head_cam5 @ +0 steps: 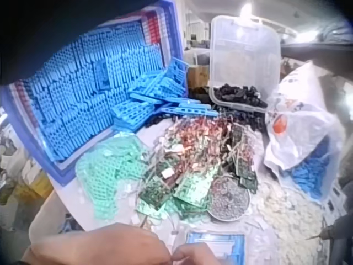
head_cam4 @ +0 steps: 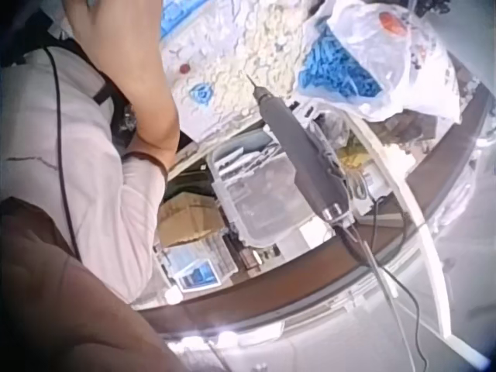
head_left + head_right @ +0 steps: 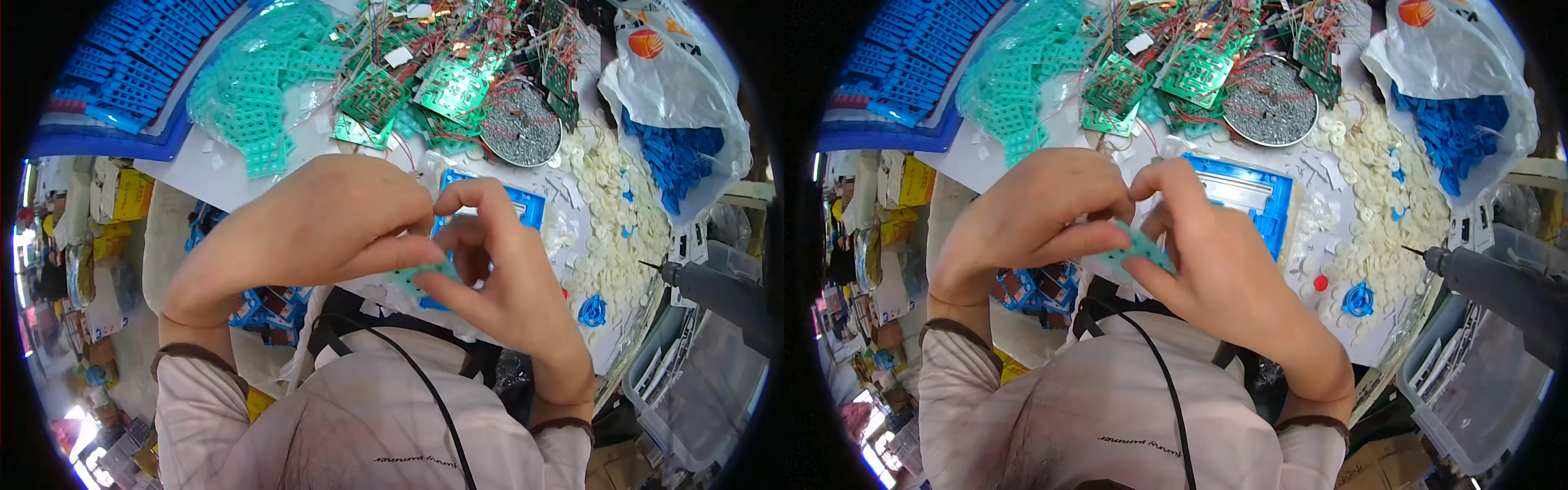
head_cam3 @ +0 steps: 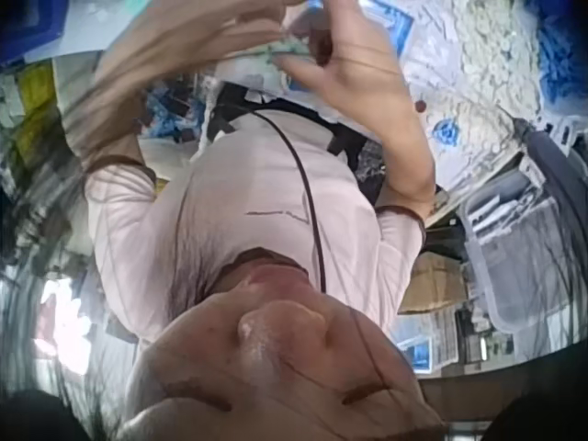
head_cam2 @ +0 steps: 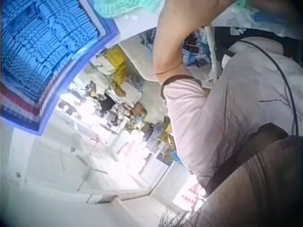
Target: The recorder is assembling a toy electronic device by placing components into a blue plastic housing and using an electric screwdriver.
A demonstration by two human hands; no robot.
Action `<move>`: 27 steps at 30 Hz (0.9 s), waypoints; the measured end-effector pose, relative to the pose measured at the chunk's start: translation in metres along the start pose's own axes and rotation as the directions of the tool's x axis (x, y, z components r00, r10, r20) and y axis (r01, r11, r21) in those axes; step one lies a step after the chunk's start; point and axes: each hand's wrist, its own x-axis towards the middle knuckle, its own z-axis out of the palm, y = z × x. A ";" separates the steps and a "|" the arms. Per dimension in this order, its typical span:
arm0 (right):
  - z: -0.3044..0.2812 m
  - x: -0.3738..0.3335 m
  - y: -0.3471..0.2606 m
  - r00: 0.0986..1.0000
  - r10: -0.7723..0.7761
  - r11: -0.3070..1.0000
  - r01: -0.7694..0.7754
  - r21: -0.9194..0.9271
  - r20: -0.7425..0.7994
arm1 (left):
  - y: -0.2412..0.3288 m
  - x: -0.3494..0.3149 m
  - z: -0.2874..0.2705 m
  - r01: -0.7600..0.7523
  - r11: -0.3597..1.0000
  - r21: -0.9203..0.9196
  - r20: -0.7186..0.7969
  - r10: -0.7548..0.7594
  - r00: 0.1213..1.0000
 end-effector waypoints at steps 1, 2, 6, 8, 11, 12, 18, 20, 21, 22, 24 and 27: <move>-0.001 -0.009 0.004 0.994 0.060 0.998 -0.063 0.023 0.093 | -0.001 -0.001 0.007 0.018 1.000 -0.026 -0.056 -0.020 0.998; -0.004 -0.019 0.010 0.976 0.113 0.992 -0.123 0.041 0.188 | -0.008 -0.004 0.014 0.074 0.997 -0.032 -0.162 -0.078 0.984; -0.019 -0.058 0.057 0.913 0.049 0.985 -0.111 0.129 0.406 | -0.031 -0.017 0.031 0.298 0.950 -0.089 -0.350 -0.310 0.884; -0.018 -0.058 0.056 0.965 0.159 0.956 -0.203 0.212 0.206 | -0.034 -0.019 0.045 0.303 0.943 -0.135 -0.365 -0.332 0.870; -0.023 -0.037 0.062 0.963 0.259 0.950 -0.239 0.200 -0.079 | -0.034 -0.014 0.068 0.199 0.976 -0.086 -0.333 -0.217 0.918; -0.022 -0.029 0.064 0.966 0.253 0.953 -0.240 0.184 -0.048 | -0.034 -0.012 0.073 0.147 0.987 -0.060 -0.365 -0.159 0.918; -0.008 -0.010 0.068 0.989 0.145 0.983 -0.145 -0.110 -0.011 | -0.035 -0.020 0.090 0.083 0.996 0.016 -0.349 -0.072 0.934; -0.004 -0.012 0.070 0.998 0.009 0.969 -0.024 -0.246 -0.062 | -0.036 -0.022 0.099 0.019 0.999 0.047 -0.364 0.000 0.932; -0.003 -0.012 0.069 0.998 0.003 0.957 -0.021 -0.290 -0.064 | -0.037 -0.023 0.102 -0.015 0.998 0.062 -0.370 0.037 0.928; -0.003 -0.011 0.068 0.998 -0.006 0.942 -0.017 -0.334 -0.067 | -0.037 -0.024 0.105 -0.036 0.997 0.075 -0.350 0.060 0.935; -0.001 -0.011 0.064 0.994 -0.025 0.915 -0.020 -0.404 -0.105 | -0.036 -0.024 0.109 -0.081 0.992 0.099 -0.309 0.108 0.945; 0.000 -0.016 0.058 0.980 -0.082 0.876 -0.015 -0.481 -0.179 | -0.035 -0.022 0.111 -0.147 0.982 0.117 -0.224 0.171 0.960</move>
